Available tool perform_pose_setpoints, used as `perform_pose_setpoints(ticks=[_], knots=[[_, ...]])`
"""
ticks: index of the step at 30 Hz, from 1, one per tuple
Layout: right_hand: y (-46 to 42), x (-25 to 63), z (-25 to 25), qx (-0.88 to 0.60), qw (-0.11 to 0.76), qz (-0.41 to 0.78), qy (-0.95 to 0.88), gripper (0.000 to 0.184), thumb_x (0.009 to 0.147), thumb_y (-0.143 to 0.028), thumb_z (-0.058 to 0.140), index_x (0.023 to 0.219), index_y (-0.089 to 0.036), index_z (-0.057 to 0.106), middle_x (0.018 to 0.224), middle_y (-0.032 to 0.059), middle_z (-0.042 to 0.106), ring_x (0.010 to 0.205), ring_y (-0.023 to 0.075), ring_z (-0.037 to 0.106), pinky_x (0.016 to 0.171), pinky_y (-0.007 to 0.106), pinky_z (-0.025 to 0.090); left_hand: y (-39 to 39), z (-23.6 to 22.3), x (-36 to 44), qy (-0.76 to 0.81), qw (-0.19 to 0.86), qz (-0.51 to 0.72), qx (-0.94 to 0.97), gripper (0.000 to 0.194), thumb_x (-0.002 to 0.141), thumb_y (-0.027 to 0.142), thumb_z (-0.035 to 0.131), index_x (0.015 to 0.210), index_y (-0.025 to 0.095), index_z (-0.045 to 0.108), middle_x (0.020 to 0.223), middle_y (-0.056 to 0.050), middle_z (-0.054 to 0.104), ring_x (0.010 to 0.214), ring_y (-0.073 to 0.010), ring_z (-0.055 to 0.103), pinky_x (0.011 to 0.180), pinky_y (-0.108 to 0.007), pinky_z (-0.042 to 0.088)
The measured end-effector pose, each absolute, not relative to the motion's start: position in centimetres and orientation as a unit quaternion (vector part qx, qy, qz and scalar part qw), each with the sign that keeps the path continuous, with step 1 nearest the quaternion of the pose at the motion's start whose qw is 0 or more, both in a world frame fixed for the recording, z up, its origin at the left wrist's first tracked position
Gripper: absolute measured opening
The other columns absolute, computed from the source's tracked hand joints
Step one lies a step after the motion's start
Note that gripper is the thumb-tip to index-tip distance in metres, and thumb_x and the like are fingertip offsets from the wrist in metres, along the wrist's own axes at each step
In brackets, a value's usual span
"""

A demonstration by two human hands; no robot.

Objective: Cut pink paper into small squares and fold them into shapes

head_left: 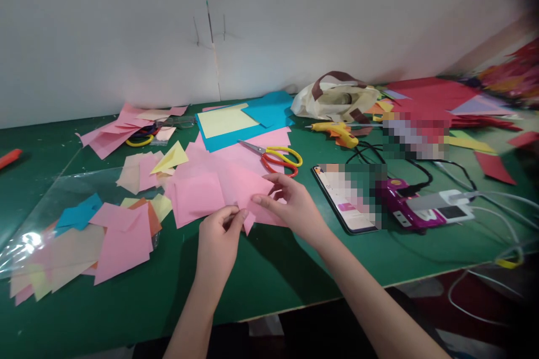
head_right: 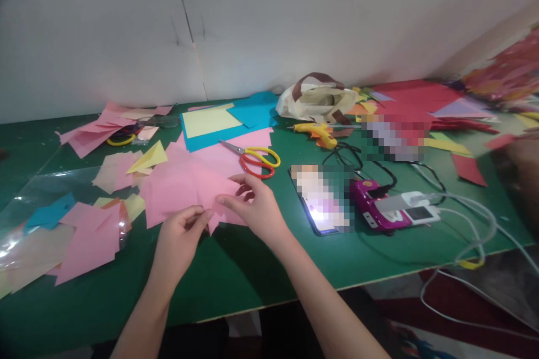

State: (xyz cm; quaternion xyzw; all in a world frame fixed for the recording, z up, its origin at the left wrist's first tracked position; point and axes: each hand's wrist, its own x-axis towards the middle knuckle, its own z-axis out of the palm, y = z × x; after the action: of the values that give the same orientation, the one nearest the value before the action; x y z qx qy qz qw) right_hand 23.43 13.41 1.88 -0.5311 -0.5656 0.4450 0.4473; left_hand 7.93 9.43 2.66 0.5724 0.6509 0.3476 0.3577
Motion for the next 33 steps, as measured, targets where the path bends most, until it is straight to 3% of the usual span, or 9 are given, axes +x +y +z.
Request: perform_pose_setpoints(ticks=[5,9,18,23,27,29,31,33], knots=[[12.8,22.9,1.5,-0.503,0.461,0.495,-0.539,0.029,0.072,-0.044,0.067,0.077,-0.017,0.060,0.066,0.0000,0.056,0.063,0.0129,0.053,0.060,0.025,0.044,9.4,3.0,7.8,0.655,0.383,0.363,0.540,0.033,0.083,0.045,0.048,0.064,0.018,0.054,0.050,0.003,0.047,0.046,-0.0124,0.044,0.047,-0.023,0.036],[12.7,23.0,1.9,-0.498,0.462,0.508,-0.530,0.032,0.076,-0.047,0.062,0.065,-0.017,0.058,0.057,-0.0015,0.054,0.056,0.0118,0.052,0.057,0.024,0.043,9.3,3.0,7.9,0.657,0.372,0.360,0.548,0.040,0.084,0.048,0.045,0.056,0.019,0.044,0.048,0.005,0.040,0.044,-0.0112,0.039,0.045,-0.022,0.031],[12.3,22.4,1.9,-0.487,0.485,0.545,-0.479,0.034,0.076,-0.046,0.063,0.062,-0.016,0.059,0.055,-0.0008,0.057,0.053,0.0105,0.051,0.055,0.023,0.040,9.2,2.7,8.4,0.646,0.367,0.369,0.559,0.028,0.088,0.042,0.043,0.071,0.020,0.048,0.055,0.004,0.049,0.051,-0.0125,0.048,0.050,-0.022,0.036],[12.1,22.5,2.0,-0.493,0.496,0.564,-0.440,0.036,0.074,-0.048,0.064,0.059,-0.016,0.058,0.052,-0.0013,0.054,0.050,0.0098,0.047,0.052,0.023,0.038,8.8,2.6,8.4,0.638,0.312,0.392,0.585,0.031,0.088,0.040,0.044,0.064,0.021,0.040,0.049,0.007,0.036,0.043,-0.0092,0.034,0.043,-0.021,0.028],[11.9,22.7,2.3,-0.522,0.508,0.509,-0.457,0.036,0.074,-0.046,0.064,0.056,-0.017,0.056,0.050,-0.0016,0.052,0.050,0.0101,0.046,0.052,0.023,0.037,8.9,2.4,8.2,0.653,0.295,0.377,0.587,0.039,0.085,0.045,0.048,0.057,0.020,0.039,0.046,0.006,0.040,0.043,-0.0093,0.039,0.046,-0.022,0.033],[11.8,22.6,2.4,-0.550,0.500,0.464,-0.483,0.035,0.073,-0.045,0.066,0.054,-0.017,0.056,0.049,-0.0015,0.052,0.049,0.0105,0.046,0.051,0.024,0.037,9.0,2.2,8.3,0.662,0.264,0.404,0.573,0.030,0.082,0.043,0.054,0.064,0.020,0.045,0.054,0.004,0.051,0.050,-0.0111,0.049,0.053,-0.024,0.041],[11.6,22.4,2.4,-0.565,0.491,0.446,-0.491,0.035,0.070,-0.045,0.068,0.054,-0.017,0.056,0.048,-0.0017,0.052,0.048,0.0107,0.046,0.048,0.024,0.037,9.2,2.2,8.4,0.649,0.245,0.441,0.570,0.022,0.077,0.039,0.062,0.082,0.021,0.052,0.075,0.000,0.063,0.068,-0.0151,0.060,0.065,-0.029,0.048],[11.5,22.1,2.3,-0.560,0.487,0.465,-0.483,0.034,0.067,-0.046,0.071,0.054,-0.017,0.057,0.047,-0.0024,0.051,0.047,0.0103,0.045,0.046,0.023,0.036,9.2,2.2,8.6,0.624,0.254,0.461,0.577,0.039,0.071,0.036,0.069,0.103,0.021,0.052,0.100,-0.006,0.065,0.090,-0.0202,0.062,0.078,-0.035,0.050]])
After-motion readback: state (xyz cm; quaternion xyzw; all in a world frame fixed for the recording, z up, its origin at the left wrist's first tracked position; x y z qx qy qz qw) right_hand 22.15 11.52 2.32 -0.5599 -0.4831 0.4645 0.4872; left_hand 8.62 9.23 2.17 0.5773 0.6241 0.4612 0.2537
